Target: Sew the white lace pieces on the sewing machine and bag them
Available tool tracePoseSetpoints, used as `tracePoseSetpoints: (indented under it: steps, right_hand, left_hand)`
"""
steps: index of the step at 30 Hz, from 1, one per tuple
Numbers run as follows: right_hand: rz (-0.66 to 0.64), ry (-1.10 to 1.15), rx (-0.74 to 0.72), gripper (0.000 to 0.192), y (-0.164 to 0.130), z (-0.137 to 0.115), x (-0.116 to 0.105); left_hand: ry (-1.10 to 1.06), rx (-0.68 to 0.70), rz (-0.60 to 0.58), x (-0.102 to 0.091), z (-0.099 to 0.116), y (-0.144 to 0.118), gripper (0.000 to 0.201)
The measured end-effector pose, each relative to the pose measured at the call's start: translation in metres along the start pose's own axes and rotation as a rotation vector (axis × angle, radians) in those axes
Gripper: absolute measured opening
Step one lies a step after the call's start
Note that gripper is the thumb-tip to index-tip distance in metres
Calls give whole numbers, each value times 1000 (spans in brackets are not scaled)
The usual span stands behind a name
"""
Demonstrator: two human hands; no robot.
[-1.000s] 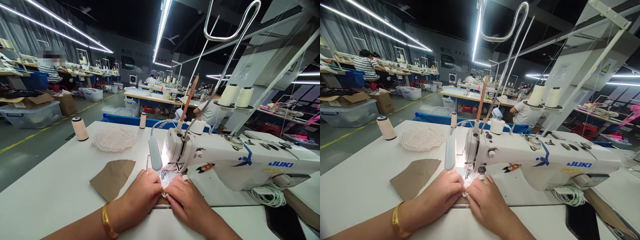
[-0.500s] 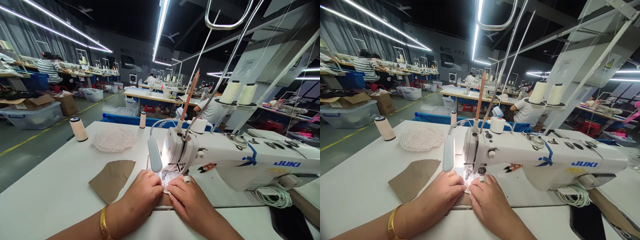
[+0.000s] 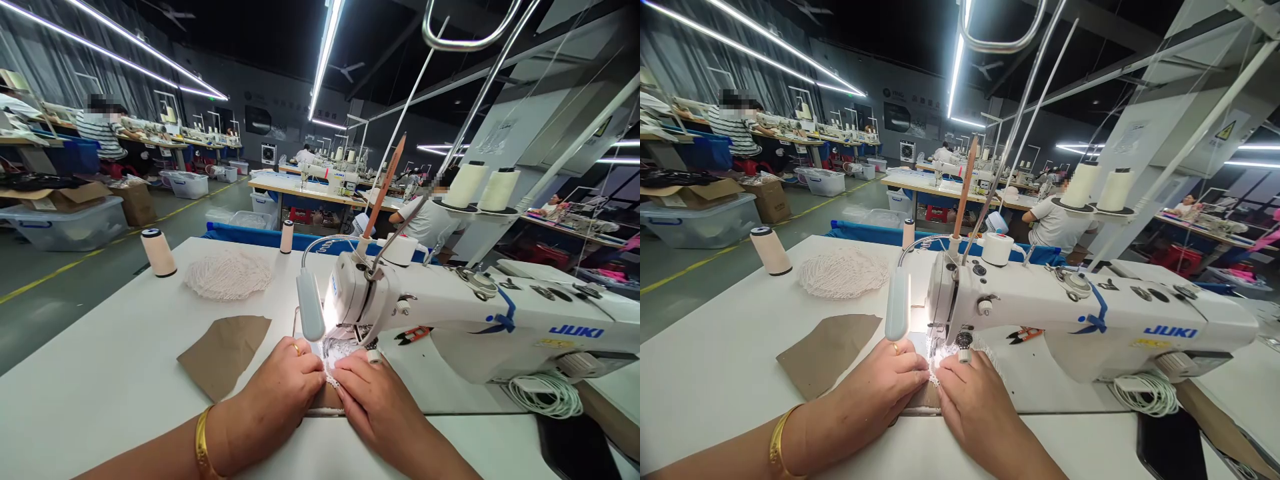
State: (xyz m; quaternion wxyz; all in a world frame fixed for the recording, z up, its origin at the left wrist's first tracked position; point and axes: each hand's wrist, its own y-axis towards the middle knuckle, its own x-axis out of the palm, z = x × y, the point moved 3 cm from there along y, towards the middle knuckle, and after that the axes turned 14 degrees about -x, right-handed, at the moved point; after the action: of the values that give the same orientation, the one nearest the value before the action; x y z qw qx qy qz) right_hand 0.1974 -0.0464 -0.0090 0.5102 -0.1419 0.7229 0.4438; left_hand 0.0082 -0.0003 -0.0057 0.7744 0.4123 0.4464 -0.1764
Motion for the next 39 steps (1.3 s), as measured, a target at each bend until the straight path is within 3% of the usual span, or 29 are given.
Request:
tracePoseSetpoints:
  steps: [7, 12, 16, 21, 25, 29, 35, 39]
  right_hand:
    - [-79, -14, 68, 23, 3, 6, 4]
    - [-105, -40, 136, 26, 3, 11, 8]
    - [-114, -75, 193, 33, 1, 15, 9]
    - [-105, -76, 194, 36, 0, 18, 11]
    - [-77, -59, 173, 36, 0, 18, 12]
    - [-52, -33, 153, 36, 2, 17, 12]
    - [40, -120, 50, 37, -2, 12, 7]
    - [89, -120, -1, 32, -3, 8, 6]
  left_hand:
    - [5, -17, -4, 1, -4, 8, 17]
    - [8, -78, -19, -4, -4, 16, 28]
    - [-34, -214, -106, -9, -7, 18, 28]
    - [-169, -478, -194, -13, -13, 24, 16]
    - [-203, -582, -233, -15, -13, 30, 30]
    - [-60, -575, -288, -15, -11, 30, 23]
    - [225, -341, -149, -22, -2, 23, 11]
    - [172, -230, -259, -22, 3, 14, 15]
